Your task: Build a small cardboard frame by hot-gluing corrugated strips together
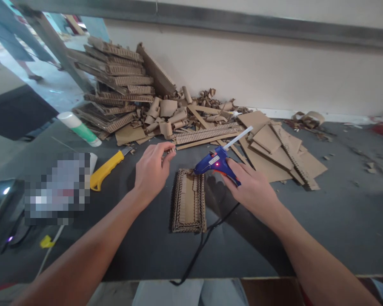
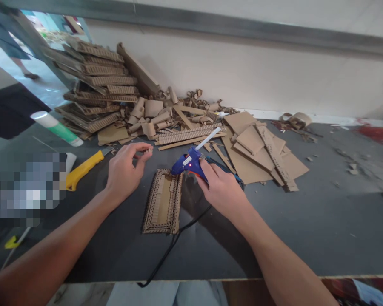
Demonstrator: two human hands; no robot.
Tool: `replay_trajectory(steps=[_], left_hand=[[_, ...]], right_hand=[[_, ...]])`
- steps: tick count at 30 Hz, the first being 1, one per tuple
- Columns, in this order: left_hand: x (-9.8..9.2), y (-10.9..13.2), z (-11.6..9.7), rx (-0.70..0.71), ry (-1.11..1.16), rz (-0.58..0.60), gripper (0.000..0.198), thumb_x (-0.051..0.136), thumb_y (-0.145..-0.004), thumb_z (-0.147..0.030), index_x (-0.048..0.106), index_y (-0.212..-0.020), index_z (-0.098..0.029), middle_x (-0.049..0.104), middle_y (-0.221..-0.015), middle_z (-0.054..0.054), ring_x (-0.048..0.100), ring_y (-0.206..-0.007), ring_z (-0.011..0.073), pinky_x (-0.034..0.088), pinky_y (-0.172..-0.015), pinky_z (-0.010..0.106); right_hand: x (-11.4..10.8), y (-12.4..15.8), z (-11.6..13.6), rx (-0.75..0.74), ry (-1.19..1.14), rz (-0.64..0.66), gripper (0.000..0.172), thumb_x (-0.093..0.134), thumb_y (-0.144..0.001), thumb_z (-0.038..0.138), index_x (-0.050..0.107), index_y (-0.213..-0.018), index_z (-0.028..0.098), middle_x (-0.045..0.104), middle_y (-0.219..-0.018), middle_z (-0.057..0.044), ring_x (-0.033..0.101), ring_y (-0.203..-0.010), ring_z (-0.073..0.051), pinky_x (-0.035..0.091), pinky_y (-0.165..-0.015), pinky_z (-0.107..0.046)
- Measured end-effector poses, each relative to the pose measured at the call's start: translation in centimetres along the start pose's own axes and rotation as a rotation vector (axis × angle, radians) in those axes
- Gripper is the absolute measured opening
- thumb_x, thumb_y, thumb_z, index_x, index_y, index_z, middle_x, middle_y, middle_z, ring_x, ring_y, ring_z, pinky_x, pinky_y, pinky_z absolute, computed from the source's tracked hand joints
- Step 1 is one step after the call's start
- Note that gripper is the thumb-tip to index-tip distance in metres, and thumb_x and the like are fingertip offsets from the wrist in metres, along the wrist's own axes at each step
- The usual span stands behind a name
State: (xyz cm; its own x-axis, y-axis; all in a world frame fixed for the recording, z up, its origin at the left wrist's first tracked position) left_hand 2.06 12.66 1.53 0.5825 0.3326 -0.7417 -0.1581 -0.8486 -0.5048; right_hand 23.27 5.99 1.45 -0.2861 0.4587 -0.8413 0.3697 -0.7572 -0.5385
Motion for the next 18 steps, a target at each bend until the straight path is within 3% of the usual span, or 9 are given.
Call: replay_trajectory(steps=[6,14,18], left_hand=[[1.1,0.5,-2.1,0.169,0.060,0.112,0.020,0.052,-0.100,-0.032,0.064,-0.111,-0.021,0.073,-0.107,0.006,0.067,-0.103,0.0204,0.052,-0.092,0.033],[3.5,1.5,-3.4,0.239,0.130,0.331,0.019,0.051,-0.100,-0.030,0.064,-0.110,-0.020,0.073,-0.108,0.007,0.066,-0.105,0.0225,0.051,-0.093,0.037],[3.7,1.5,-3.3,0.231,0.148,0.356,0.018,0.055,-0.099,-0.030,0.065,-0.112,-0.022,0.072,-0.110,0.006,0.066,-0.106,0.0218,0.051,-0.093,0.036]], right_hand=[[-0.8,-0.1,0.3,-0.035,0.024,-0.030,0.034,0.044,-0.101,0.031,0.060,-0.123,0.010,0.074,-0.094,-0.015,0.072,-0.078,-0.024,0.053,-0.055,-0.032],[-1.3,-0.4,0.2,-0.037,0.012,-0.019,0.034,0.046,-0.101,0.030,0.060,-0.125,0.012,0.075,-0.095,-0.013,0.072,-0.078,-0.022,0.054,-0.058,-0.031],[-2.3,-0.4,-0.1,0.003,0.004,-0.124,0.029,0.054,-0.095,0.029,0.064,-0.118,0.015,0.075,-0.094,-0.012,0.072,-0.079,-0.022,0.056,-0.065,-0.030]])
Point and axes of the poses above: each hand's wrist, its own y-axis away from the middle knuckle, its own x-axis out of the palm, z = x × y, the point moved 10 cm from there along -y, towards the middle knuckle
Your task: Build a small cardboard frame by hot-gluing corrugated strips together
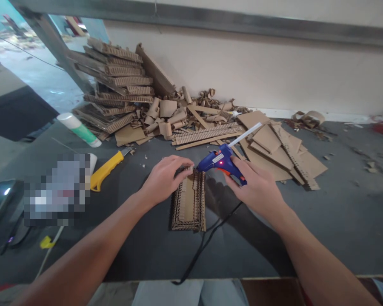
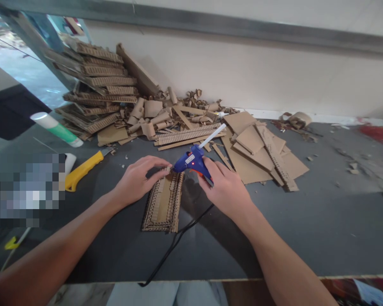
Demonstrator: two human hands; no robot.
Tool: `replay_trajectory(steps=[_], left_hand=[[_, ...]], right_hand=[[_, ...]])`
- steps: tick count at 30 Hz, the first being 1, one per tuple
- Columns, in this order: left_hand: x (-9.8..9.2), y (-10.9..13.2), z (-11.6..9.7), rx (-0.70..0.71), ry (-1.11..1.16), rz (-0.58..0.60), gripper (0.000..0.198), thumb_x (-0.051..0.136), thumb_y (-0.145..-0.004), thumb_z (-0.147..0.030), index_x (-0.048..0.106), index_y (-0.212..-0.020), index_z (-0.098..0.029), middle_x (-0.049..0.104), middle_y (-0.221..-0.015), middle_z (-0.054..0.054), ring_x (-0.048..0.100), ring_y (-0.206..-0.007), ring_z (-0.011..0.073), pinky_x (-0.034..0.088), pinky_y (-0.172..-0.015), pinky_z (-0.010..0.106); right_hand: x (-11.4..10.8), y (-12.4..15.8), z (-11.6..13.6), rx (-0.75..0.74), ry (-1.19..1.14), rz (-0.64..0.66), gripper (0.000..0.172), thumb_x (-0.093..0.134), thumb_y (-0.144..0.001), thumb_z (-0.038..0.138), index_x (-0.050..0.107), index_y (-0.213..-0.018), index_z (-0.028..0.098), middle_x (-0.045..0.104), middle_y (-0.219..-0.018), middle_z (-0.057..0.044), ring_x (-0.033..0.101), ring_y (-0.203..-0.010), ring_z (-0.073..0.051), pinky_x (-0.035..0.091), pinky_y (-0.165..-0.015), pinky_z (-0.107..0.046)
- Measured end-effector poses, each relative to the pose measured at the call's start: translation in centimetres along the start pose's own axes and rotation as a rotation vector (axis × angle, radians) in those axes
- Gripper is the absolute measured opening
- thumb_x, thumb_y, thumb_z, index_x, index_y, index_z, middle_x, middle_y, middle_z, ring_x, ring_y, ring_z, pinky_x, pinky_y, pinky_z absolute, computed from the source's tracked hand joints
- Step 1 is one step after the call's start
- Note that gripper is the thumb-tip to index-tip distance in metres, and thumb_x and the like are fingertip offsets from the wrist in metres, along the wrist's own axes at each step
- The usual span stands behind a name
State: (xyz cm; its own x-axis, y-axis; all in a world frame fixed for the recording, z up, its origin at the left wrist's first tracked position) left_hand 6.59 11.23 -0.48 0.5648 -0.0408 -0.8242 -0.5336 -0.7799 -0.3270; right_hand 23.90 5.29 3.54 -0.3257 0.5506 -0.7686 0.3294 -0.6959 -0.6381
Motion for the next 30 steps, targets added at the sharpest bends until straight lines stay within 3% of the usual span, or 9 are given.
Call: replay_trajectory(steps=[5,9,12,16,22,27,30], left_hand=[[-1.5,0.0,0.7,-0.065,0.022,-0.134,0.017,0.062,-0.096,-0.030,0.067,-0.110,-0.021,0.074,-0.105,0.003,0.069,-0.100,0.0186,0.052,-0.092,0.032],[-2.5,0.1,1.1,-0.107,0.043,-0.207,0.014,0.066,-0.093,-0.030,0.070,-0.104,-0.023,0.075,-0.101,0.001,0.070,-0.094,0.0169,0.054,-0.088,0.029],[-2.1,0.0,1.4,-0.129,0.128,-0.165,0.015,0.069,-0.091,-0.032,0.071,-0.103,-0.023,0.075,-0.102,0.001,0.071,-0.092,0.0171,0.057,-0.085,0.028],[-0.3,0.0,0.6,-0.088,0.143,0.001,0.022,0.066,-0.092,-0.036,0.070,-0.110,-0.025,0.073,-0.113,0.004,0.068,-0.106,0.0217,0.056,-0.093,0.036],[0.7,0.1,-1.4,0.054,-0.083,0.091,0.026,0.062,-0.095,-0.034,0.070,-0.118,-0.024,0.069,-0.121,0.009,0.064,-0.117,0.0277,0.050,-0.102,0.046],[1.0,0.2,-2.7,0.186,-0.121,0.135,0.017,0.062,-0.095,-0.030,0.073,-0.105,-0.022,0.069,-0.126,0.008,0.057,-0.126,0.0287,0.048,-0.105,0.048],[0.6,0.2,-2.5,0.183,-0.133,0.113,0.018,0.062,-0.095,-0.032,0.074,-0.101,-0.021,0.066,-0.130,0.010,0.057,-0.126,0.0292,0.048,-0.106,0.049]], right_hand=[[-0.6,0.3,-2.0,0.154,0.038,-0.099,0.031,0.062,-0.086,0.038,0.068,-0.107,0.016,0.075,-0.085,-0.009,0.069,-0.067,-0.021,0.052,-0.058,-0.030],[0.4,0.4,-4.0,0.319,-0.055,-0.029,0.045,0.064,-0.082,0.054,0.069,-0.106,0.016,0.072,-0.077,-0.007,0.066,-0.063,-0.021,0.051,-0.059,-0.031],[1.4,0.9,-6.1,0.528,-0.168,0.022,0.052,0.065,-0.079,0.061,0.070,-0.103,0.016,0.067,-0.067,-0.004,0.061,-0.057,-0.019,0.048,-0.057,-0.031],[2.4,1.9,-7.8,0.725,-0.286,0.020,0.055,0.065,-0.077,0.066,0.071,-0.103,0.017,0.063,-0.065,-0.002,0.056,-0.058,-0.018,0.045,-0.058,-0.030],[3.2,2.3,-7.9,0.761,-0.356,0.024,0.054,0.066,-0.077,0.064,0.071,-0.105,0.017,0.066,-0.073,-0.004,0.056,-0.064,-0.018,0.045,-0.063,-0.031],[3.0,2.1,-7.6,0.747,-0.353,0.025,0.051,0.067,-0.078,0.062,0.072,-0.104,0.018,0.068,-0.077,-0.005,0.057,-0.067,-0.018,0.044,-0.064,-0.031],[3.0,2.1,-7.5,0.742,-0.344,0.028,0.052,0.067,-0.077,0.063,0.071,-0.103,0.017,0.066,-0.074,-0.004,0.055,-0.065,-0.018,0.044,-0.062,-0.031]])
Point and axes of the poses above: each hand's wrist, its own y-axis away from the middle knuckle, its own x-axis out of the palm, z = x × y, the point moved 10 cm from there along -y, towards the middle knuckle
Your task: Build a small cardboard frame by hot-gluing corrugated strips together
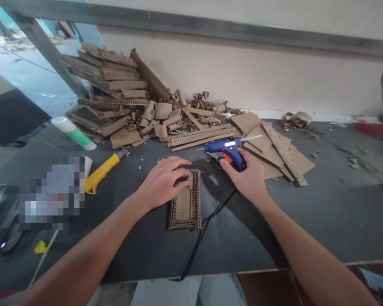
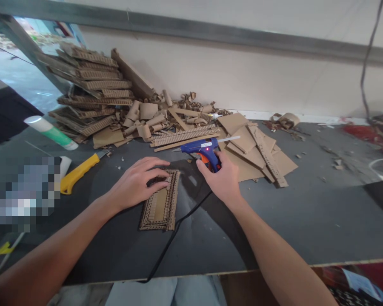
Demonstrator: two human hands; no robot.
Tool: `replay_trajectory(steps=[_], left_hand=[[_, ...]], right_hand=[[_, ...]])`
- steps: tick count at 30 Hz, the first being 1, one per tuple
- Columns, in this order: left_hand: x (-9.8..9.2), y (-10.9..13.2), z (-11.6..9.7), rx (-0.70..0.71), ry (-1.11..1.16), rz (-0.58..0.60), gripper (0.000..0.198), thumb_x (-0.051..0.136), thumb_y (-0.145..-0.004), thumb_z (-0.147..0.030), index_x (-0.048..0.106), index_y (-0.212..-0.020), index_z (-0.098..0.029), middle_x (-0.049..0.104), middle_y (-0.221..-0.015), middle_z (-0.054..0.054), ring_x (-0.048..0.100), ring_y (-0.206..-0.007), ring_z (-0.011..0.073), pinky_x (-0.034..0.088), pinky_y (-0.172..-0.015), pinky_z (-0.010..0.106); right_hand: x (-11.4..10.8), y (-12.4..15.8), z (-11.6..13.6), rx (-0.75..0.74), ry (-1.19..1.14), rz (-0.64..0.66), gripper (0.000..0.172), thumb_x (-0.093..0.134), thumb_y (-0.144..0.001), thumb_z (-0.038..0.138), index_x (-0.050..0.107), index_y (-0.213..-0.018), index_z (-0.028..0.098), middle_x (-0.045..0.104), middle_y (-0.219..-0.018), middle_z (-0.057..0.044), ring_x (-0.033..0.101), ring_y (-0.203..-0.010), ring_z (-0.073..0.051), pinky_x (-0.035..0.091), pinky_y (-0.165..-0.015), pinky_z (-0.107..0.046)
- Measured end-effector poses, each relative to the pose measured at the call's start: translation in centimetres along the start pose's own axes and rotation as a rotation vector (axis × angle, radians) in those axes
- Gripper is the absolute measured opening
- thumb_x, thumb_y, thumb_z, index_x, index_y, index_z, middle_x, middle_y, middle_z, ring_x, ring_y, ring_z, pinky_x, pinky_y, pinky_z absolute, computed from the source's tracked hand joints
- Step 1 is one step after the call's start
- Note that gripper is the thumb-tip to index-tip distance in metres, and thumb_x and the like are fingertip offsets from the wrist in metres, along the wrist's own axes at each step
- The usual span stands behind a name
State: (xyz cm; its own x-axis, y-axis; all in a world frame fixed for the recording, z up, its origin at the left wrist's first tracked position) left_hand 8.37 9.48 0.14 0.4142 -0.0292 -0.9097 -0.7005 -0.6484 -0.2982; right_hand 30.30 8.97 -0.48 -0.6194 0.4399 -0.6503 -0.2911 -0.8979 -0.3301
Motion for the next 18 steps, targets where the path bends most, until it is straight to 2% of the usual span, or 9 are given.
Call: replay_trajectory(steps=[7,13,18], left_hand=[[1.1,0.2,0.6,-0.044,0.007,0.095,0.024,0.057,-0.097,-0.033,0.076,-0.112,-0.029,0.059,-0.142,0.007,0.058,-0.128,0.0298,0.050,-0.105,0.051],[1.3,0.2,1.0,-0.085,0.029,0.080,0.026,0.054,-0.098,-0.030,0.078,-0.106,-0.026,0.062,-0.137,0.007,0.066,-0.115,0.0271,0.057,-0.096,0.045],[1.1,0.3,1.0,-0.103,0.022,0.047,0.027,0.051,-0.097,-0.029,0.077,-0.101,-0.024,0.067,-0.130,0.006,0.067,-0.111,0.0248,0.056,-0.098,0.044]], right_hand=[[0.1,0.2,0.2,-0.005,-0.009,0.007,0.051,0.066,-0.077,0.063,0.070,-0.100,0.018,0.061,-0.068,-0.002,0.051,-0.061,-0.016,0.043,-0.060,-0.030],[0.1,0.3,0.5,-0.004,-0.019,0.018,0.049,0.066,-0.078,0.062,0.068,-0.098,0.018,0.060,-0.065,0.000,0.051,-0.060,-0.016,0.043,-0.060,-0.030],[0.2,0.4,0.4,0.010,-0.021,0.021,0.052,0.067,-0.076,0.064,0.069,-0.101,0.018,0.062,-0.067,-0.001,0.053,-0.060,-0.017,0.045,-0.060,-0.032]])
Point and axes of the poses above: each hand's wrist, its own y-axis away from the middle knuckle, its own x-axis out of the palm, z = x × y, the point moved 10 cm from there along -y, towards the middle knuckle
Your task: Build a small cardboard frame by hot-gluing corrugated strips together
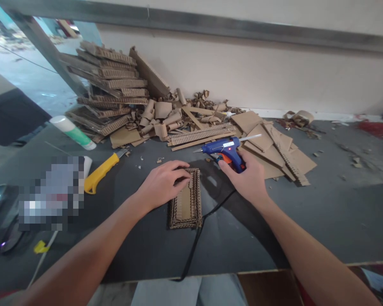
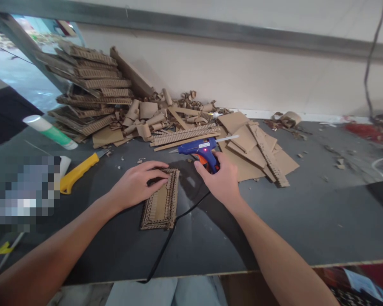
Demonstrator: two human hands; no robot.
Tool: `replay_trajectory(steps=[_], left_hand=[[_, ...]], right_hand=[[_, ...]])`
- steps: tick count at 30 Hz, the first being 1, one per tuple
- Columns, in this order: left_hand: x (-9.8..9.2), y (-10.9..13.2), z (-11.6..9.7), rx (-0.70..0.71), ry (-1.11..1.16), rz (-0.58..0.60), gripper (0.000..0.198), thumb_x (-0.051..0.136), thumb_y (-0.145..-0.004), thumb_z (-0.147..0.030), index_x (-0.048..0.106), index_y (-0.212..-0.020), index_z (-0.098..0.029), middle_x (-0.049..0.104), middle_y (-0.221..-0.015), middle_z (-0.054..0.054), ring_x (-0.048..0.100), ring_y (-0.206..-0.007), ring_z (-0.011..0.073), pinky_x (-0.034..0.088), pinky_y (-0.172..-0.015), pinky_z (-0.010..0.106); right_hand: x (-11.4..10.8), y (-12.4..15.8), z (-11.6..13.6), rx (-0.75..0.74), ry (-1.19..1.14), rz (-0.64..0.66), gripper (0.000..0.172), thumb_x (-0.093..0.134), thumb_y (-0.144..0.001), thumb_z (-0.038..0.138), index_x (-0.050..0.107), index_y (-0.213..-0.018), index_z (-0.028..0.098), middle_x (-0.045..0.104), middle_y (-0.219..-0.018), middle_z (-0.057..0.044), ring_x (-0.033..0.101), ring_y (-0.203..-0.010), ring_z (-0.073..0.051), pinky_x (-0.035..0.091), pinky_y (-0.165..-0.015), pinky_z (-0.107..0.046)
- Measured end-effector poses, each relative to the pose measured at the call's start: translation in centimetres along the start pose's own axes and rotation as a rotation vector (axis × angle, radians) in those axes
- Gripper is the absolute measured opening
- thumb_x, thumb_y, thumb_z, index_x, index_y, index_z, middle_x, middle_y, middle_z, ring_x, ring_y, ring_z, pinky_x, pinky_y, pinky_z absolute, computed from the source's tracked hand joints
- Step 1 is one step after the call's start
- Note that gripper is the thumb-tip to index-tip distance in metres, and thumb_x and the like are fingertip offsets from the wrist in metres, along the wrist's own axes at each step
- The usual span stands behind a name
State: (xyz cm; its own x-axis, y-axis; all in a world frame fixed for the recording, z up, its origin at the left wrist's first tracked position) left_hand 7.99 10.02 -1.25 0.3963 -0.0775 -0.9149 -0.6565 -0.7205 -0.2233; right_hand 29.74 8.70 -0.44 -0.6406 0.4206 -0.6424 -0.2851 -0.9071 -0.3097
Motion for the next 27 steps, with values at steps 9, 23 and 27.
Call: replay_trajectory(steps=[9,23,27], left_hand=[[0.2,-0.3,0.4,-0.107,0.033,-0.009,0.023,0.053,-0.093,-0.025,0.073,-0.083,-0.019,0.070,-0.122,0.009,0.069,-0.104,0.0259,0.057,-0.092,0.044],[-0.2,0.1,2.9,-0.399,0.298,-0.075,0.019,0.074,-0.084,-0.025,0.069,-0.102,-0.024,0.077,-0.106,0.003,0.072,-0.103,0.0258,0.059,-0.092,0.043],[-0.1,0.4,3.2,-0.454,0.370,-0.079,0.020,0.073,-0.084,-0.024,0.065,-0.101,-0.022,0.076,-0.111,0.005,0.070,-0.110,0.0263,0.059,-0.093,0.043]], right_hand=[[0.1,0.2,0.2,-0.013,0.002,0.006,0.051,0.066,-0.077,0.063,0.068,-0.101,0.019,0.062,-0.067,-0.001,0.054,-0.060,-0.017,0.046,-0.059,-0.031],[0.4,0.3,0.4,-0.030,0.004,0.016,0.046,0.067,-0.077,0.062,0.069,-0.096,0.020,0.059,-0.065,0.000,0.052,-0.059,-0.017,0.043,-0.056,-0.030],[0.4,0.4,0.4,-0.024,-0.001,0.015,0.046,0.067,-0.077,0.061,0.069,-0.098,0.020,0.058,-0.064,0.000,0.051,-0.057,-0.016,0.043,-0.055,-0.030]])
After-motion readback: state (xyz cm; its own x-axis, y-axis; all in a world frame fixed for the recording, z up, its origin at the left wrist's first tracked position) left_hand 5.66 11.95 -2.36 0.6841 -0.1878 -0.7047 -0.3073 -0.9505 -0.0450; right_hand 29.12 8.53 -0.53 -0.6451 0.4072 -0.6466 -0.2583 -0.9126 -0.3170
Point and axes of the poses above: each hand's wrist, its own y-axis away from the middle knuckle, its own x-axis out of the palm, z = x × y, the point moved 10 cm from there along -y, towards the middle knuckle
